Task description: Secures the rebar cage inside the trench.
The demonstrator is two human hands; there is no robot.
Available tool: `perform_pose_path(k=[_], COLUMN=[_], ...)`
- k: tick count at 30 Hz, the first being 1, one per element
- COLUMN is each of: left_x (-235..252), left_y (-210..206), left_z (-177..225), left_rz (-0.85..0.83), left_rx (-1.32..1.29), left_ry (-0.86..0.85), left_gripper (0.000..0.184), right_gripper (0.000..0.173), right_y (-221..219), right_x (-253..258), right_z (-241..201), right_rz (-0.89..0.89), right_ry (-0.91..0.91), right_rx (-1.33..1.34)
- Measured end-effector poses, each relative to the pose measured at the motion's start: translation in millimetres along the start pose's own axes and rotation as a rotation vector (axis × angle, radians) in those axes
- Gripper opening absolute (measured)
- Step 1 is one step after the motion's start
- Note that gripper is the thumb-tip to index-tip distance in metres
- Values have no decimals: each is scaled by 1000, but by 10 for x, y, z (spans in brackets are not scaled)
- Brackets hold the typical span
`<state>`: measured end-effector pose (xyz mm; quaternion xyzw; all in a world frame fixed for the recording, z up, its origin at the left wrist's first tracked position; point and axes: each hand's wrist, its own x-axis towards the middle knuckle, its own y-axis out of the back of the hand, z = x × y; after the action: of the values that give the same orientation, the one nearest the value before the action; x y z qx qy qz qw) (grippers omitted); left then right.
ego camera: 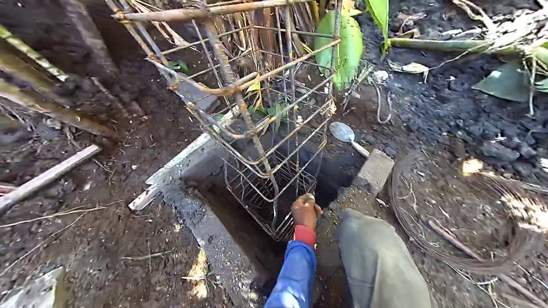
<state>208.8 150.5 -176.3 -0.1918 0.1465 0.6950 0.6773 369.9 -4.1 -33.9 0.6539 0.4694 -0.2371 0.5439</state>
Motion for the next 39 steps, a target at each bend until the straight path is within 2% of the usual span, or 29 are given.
perform_pose_path(k=[2, 3, 4, 5, 6, 7, 8, 10, 13, 15, 17, 23, 32, 39], left_x=[-29, -37, -32, -25, -18, -9, -3, -13, -22, -37, -55, -39, -40, -20], left_y=[27, 29, 25, 30, 45, 59, 60, 38, 29, 24, 21, 31, 57, 66], left_z=[-4, -15, -7, 10, 14, 8, 7, 19, 22, 57, 146, 264, 292, 328], left_rz=[4, 2, -1, -7, -15, -19, -17, -14, 5, 7, 6, -15, -22, -55], left_rx=[-21, -46, -65, -64, -47, -25, -3, 12, -8, -22, -1, 56, 73, 104], left_ry=[-10, -14, -13, -9, -12, -24, -31, -24, -12, -23, 0, 82, 88, 76], left_gripper=[26, 25, 24, 24, 24, 24, 24, 23, 22, 22, 22, 22, 19, 18], right_gripper=[38, 33, 26, 17, 11, 13, 20, 32, 51, 52, 49, 45, 41, 43], right_y=[-65, -196, -317, -365, -330, -231, -85, 197, 379, 377, 257, -131, -353, -465], right_x=[476, 736, 961, 1083, 1120, 1129, 1074, 901, 1242, 1255, 1201, 1322, 1443, 1408], right_z=[555, 933, 1197, 1277, 1252, 1185, 1044, 548, -119, -658, -1053, -1416, -1539, -1639], right_rz=[-35, 101, 224, 251, 190, 111, 46, 31, 13, -42, -124, -221, -171, -118], right_ry=[149, 278, 383, 431, 452, 446, 437, 416, 691, 779, 790, 748, 798, 759], right_rx=[-107, -23, 210, 464, 674, 765, 687, 243, -362, -688, -864, -838, -806, -786])
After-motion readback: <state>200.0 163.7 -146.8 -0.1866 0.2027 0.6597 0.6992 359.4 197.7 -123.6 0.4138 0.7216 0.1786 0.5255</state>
